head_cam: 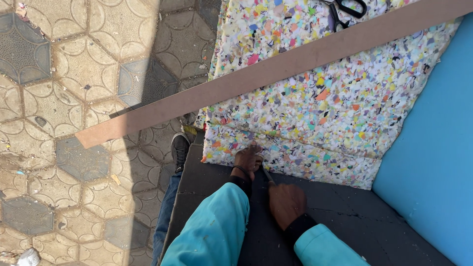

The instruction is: The person measures and marks a large piece of black foam using a wooden plank as a guide. They then use a long, thin metal blade to cut the foam along the marked lines, separating a section from the main piece.

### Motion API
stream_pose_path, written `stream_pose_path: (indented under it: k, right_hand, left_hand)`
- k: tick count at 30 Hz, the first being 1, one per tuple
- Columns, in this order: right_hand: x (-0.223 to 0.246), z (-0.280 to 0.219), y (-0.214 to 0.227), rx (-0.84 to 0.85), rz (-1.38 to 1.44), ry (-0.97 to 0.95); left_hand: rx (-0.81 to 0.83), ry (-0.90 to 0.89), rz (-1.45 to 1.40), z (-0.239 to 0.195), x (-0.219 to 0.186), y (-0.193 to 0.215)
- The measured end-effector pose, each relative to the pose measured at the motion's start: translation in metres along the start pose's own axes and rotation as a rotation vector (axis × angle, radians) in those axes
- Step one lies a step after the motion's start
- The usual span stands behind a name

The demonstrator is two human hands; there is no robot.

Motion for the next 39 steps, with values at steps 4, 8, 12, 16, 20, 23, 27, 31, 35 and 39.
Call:
stream_pose_path:
  k: [4, 8, 12, 16, 20, 23, 27, 31, 35, 39]
  right_hand:
    - [0.002, 0.031, 0.030, 0.307, 0.064, 0.140]
    - [-0.048, 0.106, -0.093, -0.342, 0.119, 0.133]
    - [-0.072, 0.097, -0.085, -0.310, -0.244, 0.279]
    - [-0.087, 0.107, -0.092, -0.152, 0.510, 0.083]
    - [-0.063, 0.109, -0.110, -0.162, 0.167, 0.129]
    - [-0.092, 0.101, -0.116, -0.134, 0.386, 0.011]
    - [-0.072, 0.072, -0.073, -0.046, 0.542, 0.014]
    - [-0.069, 0.110, -0.077, -0.051, 0.624, -0.061]
    - [-0.061, 0.078, -0.042, -0.078, 0.620, 0.020]
    - [-0.065, 0.050, -0.052, -0.042, 0.701, -0.071]
  left_hand:
    - [-0.013, -0.010, -0.025, 0.002, -0.003, 0.003]
    - [-0.028, 0.000, -0.007, -0.017, -0.006, 0.000]
    - [-0.052, -0.005, 0.018, -0.003, -0.003, 0.002]
    - [-0.030, 0.025, 0.007, 0.014, 0.004, 0.009]
    - [0.135, 0.239, -0.179, 0.048, 0.018, 0.015]
    - [0.103, 0.103, -0.053, 0.056, 0.014, 0.018]
    - [0.143, 0.212, -0.200, 0.051, 0.023, 0.024]
    - [0.227, 0.247, -0.243, 0.068, 0.029, 0.026]
    - [-0.005, -0.009, 0.109, 0.068, 0.007, 0.029]
    - [-0.021, 0.010, 0.052, 0.052, 0.008, 0.018]
Point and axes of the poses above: each hand's wrist, its own z-axis towards the middle knuckle, its own y-axis out of the back of the hand, x = y × z, the point moved 9 cm from there along z, towards the middle knuckle, and after that the axes turned 15 degrees about y, right-handed, at the moved point
